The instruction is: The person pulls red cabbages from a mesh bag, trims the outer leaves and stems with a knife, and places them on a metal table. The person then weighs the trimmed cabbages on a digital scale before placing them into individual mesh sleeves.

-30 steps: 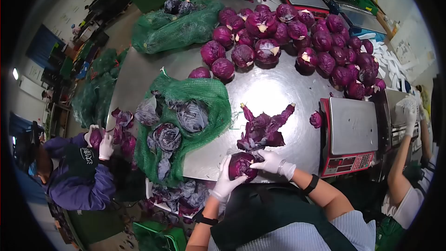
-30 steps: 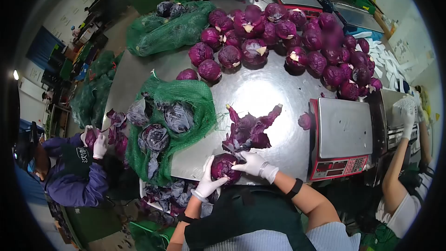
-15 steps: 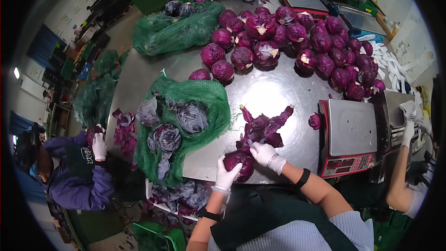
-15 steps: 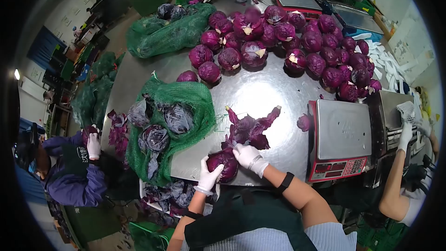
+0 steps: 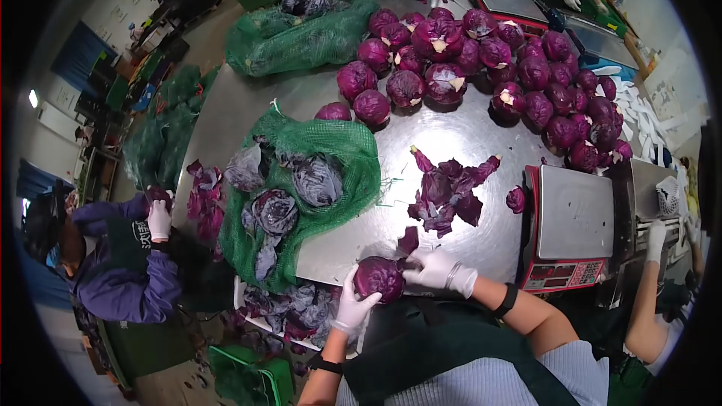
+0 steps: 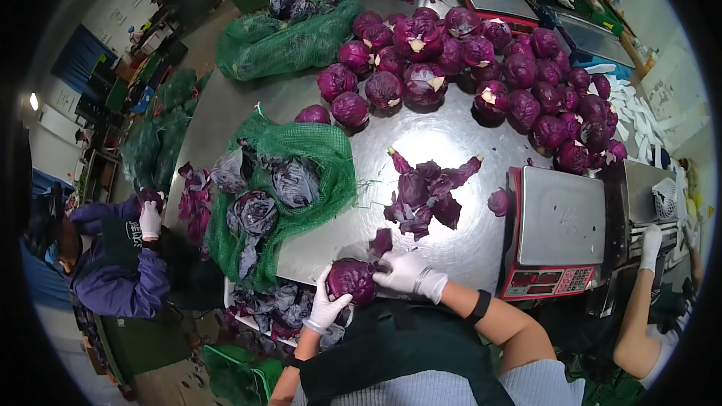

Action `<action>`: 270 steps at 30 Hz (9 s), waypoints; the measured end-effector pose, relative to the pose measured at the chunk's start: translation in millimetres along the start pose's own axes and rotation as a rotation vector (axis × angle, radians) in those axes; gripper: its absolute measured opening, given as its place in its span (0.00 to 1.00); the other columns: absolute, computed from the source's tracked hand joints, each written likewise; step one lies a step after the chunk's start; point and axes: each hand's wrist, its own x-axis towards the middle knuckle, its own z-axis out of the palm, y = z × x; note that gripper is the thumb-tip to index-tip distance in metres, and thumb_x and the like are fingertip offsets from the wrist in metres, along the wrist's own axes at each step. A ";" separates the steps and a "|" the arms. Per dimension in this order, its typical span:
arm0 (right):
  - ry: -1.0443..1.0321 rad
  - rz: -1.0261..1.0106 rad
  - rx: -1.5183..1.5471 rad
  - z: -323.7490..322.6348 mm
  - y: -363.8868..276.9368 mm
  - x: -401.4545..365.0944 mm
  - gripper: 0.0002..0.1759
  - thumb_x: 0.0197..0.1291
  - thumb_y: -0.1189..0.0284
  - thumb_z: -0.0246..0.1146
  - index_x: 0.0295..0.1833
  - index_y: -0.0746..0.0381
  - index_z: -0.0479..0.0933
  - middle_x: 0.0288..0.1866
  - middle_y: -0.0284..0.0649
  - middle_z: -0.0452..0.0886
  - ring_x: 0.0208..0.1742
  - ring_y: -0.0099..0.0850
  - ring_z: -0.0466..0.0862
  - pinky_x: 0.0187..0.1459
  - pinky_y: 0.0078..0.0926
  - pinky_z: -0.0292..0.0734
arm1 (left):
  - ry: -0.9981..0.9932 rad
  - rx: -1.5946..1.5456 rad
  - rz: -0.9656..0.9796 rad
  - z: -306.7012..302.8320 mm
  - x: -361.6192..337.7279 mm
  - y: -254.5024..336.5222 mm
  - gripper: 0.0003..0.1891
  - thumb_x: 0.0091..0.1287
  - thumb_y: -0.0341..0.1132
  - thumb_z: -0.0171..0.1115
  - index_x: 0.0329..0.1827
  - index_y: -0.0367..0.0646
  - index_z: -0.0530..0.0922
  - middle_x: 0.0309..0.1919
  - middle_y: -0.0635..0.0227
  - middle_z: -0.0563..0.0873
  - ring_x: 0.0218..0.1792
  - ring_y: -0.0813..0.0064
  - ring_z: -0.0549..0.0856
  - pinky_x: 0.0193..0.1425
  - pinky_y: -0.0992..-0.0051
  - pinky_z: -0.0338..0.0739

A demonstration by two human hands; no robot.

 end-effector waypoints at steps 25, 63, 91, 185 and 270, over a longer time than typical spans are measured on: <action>0.273 0.036 0.154 21.8 36.8 19.2 0.17 0.53 0.67 0.57 0.48 0.61 0.75 0.36 0.53 0.80 0.38 0.47 0.82 0.40 0.41 0.77 | 0.318 -0.449 -0.132 -10.4 -17.9 6.8 0.22 0.66 0.30 0.56 0.62 0.45 0.64 0.54 0.62 0.74 0.52 0.70 0.76 0.56 0.71 0.74; 0.482 -0.011 0.911 -62.5 62.0 -37.4 0.31 0.64 0.49 0.54 0.62 0.60 0.67 0.31 0.35 0.79 0.23 0.27 0.79 0.23 0.23 0.73 | -0.541 -0.537 -0.365 97.6 124.3 99.5 0.43 0.58 0.59 0.59 0.68 0.36 0.60 0.63 0.58 0.69 0.62 0.66 0.71 0.64 0.66 0.68; 0.787 0.346 0.294 -198.1 134.9 53.9 0.33 0.56 0.64 0.63 0.65 0.64 0.63 0.44 0.48 0.78 0.28 0.33 0.80 0.32 0.33 0.78 | -0.205 1.570 0.258 -44.3 29.0 -6.0 0.35 0.54 0.64 0.58 0.66 0.67 0.67 0.70 0.66 0.61 0.71 0.45 0.52 0.65 0.36 0.50; 0.107 0.211 -0.229 7.8 11.6 -23.9 0.10 0.63 0.67 0.47 0.42 0.62 0.67 0.37 0.53 0.79 0.34 0.52 0.81 0.38 0.48 0.76 | 0.106 1.055 0.228 66.9 53.8 59.3 0.52 0.43 0.60 0.71 0.64 0.32 0.59 0.59 0.44 0.66 0.58 0.44 0.68 0.58 0.54 0.69; 0.102 -0.098 -0.106 20.6 -45.7 46.7 0.23 0.64 0.60 0.53 0.60 0.60 0.68 0.48 0.50 0.78 0.46 0.48 0.80 0.45 0.41 0.76 | 0.377 0.880 0.191 8.3 44.2 29.0 0.36 0.56 0.52 0.65 0.64 0.42 0.66 0.57 0.49 0.68 0.55 0.45 0.69 0.59 0.55 0.66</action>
